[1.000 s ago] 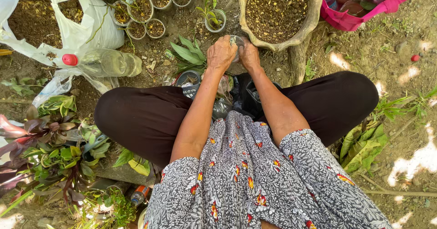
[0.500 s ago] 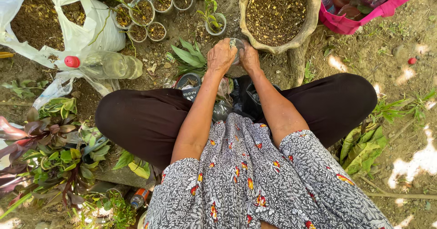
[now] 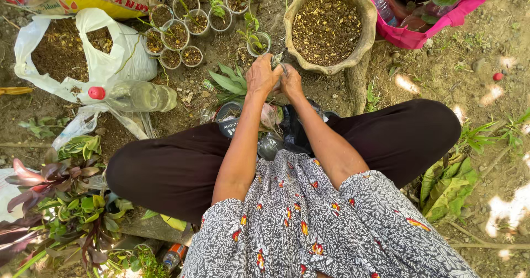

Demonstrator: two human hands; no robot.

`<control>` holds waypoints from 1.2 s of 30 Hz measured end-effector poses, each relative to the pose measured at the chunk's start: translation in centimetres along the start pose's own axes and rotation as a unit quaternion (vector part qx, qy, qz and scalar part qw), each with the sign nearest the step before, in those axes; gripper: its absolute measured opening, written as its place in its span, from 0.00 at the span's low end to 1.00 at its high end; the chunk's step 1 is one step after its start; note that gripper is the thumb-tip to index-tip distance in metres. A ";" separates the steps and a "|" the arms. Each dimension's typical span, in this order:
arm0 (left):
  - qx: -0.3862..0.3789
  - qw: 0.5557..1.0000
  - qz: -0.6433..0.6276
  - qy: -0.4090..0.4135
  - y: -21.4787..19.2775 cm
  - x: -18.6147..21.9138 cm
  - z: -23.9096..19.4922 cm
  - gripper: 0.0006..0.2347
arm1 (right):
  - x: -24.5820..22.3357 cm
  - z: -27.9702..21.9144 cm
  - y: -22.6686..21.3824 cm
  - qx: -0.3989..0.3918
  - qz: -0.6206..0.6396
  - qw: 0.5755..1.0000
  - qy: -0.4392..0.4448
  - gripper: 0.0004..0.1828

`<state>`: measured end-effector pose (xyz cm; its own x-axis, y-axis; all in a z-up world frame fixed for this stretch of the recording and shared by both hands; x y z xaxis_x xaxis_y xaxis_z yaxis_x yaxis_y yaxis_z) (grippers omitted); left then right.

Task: The person prepares soil by hand in a large stone pot, then transfers small plants into plastic cups filled with soil and water.

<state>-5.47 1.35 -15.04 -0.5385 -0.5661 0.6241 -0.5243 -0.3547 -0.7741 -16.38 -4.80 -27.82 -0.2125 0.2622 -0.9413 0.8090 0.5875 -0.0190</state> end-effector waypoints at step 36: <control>-0.048 0.998 -0.011 -0.030 2.2 -1.7 -0.3 0.18 | 3.9 1.3 -1.6 0.063 -0.166 0.971 -0.162 0.25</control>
<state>-5.90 1.78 -17.82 -0.4872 -0.6043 0.6304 -0.5972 -0.2961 -0.7454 -17.78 -5.72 -31.85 -0.3059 -0.1928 -0.9323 0.7898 0.4955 -0.3616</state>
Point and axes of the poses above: each hand's wrist, its own z-axis towards the middle knuckle, its own y-axis out of the palm, x = y × z, the point moved 1 cm from there along z, towards the middle knuckle, and after that the axes turned 5 degrees about -y, right-handed, at the moved point
